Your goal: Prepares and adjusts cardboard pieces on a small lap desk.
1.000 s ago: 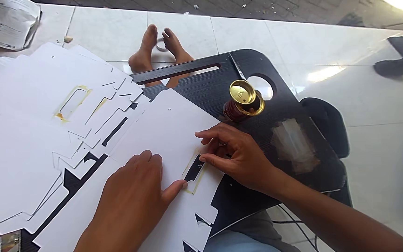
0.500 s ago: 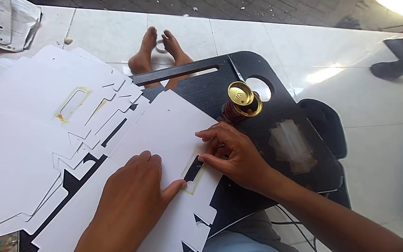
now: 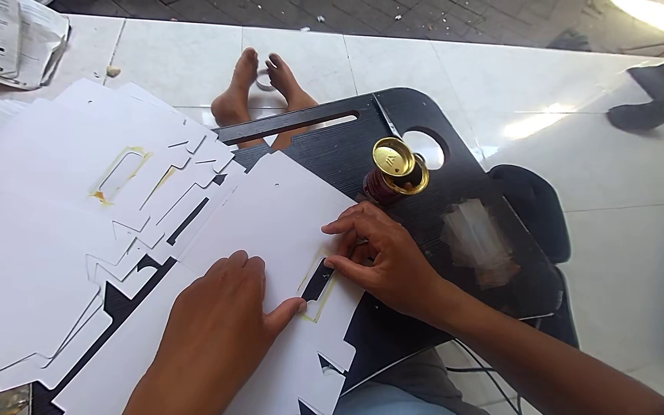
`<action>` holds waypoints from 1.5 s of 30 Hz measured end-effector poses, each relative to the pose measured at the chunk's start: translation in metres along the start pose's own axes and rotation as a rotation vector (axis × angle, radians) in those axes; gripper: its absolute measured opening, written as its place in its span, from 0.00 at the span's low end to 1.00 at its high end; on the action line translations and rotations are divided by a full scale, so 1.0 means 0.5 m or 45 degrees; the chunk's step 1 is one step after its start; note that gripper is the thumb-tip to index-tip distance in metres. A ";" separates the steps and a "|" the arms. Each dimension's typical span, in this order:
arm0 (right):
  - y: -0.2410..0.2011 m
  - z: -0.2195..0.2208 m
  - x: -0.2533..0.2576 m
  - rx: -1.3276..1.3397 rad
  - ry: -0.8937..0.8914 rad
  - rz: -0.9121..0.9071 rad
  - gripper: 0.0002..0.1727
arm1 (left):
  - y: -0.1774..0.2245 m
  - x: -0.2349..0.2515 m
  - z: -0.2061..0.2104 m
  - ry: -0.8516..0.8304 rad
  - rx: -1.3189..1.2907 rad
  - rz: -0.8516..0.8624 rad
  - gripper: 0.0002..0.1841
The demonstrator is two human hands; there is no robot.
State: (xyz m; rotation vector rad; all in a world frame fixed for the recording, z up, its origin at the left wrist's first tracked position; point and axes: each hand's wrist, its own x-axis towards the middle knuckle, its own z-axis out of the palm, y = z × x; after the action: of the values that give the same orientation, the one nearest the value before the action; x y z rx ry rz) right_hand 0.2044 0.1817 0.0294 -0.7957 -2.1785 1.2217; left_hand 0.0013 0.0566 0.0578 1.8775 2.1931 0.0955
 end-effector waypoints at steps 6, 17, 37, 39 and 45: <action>-0.004 0.004 0.001 -0.078 0.024 -0.014 0.19 | 0.000 0.001 -0.001 -0.010 -0.001 -0.002 0.36; 0.000 0.023 -0.034 -0.337 -0.177 -0.714 0.23 | -0.002 0.000 0.002 0.011 -0.013 0.014 0.34; 0.036 -0.019 -0.029 -0.644 -0.021 -0.689 0.25 | -0.019 0.004 -0.009 -0.086 -0.107 0.050 0.32; 0.035 -0.017 -0.036 -0.539 -0.064 -0.782 0.22 | -0.017 0.005 -0.008 -0.077 -0.108 0.038 0.30; 0.022 0.010 -0.055 -0.494 -0.385 -1.007 0.23 | -0.014 0.004 -0.008 -0.070 -0.100 0.030 0.28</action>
State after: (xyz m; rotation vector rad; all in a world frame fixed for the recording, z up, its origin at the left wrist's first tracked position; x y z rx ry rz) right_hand 0.2230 0.1640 0.0134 0.1701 -2.6173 0.5416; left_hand -0.0065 0.0580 0.0599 1.8419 2.1005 0.1309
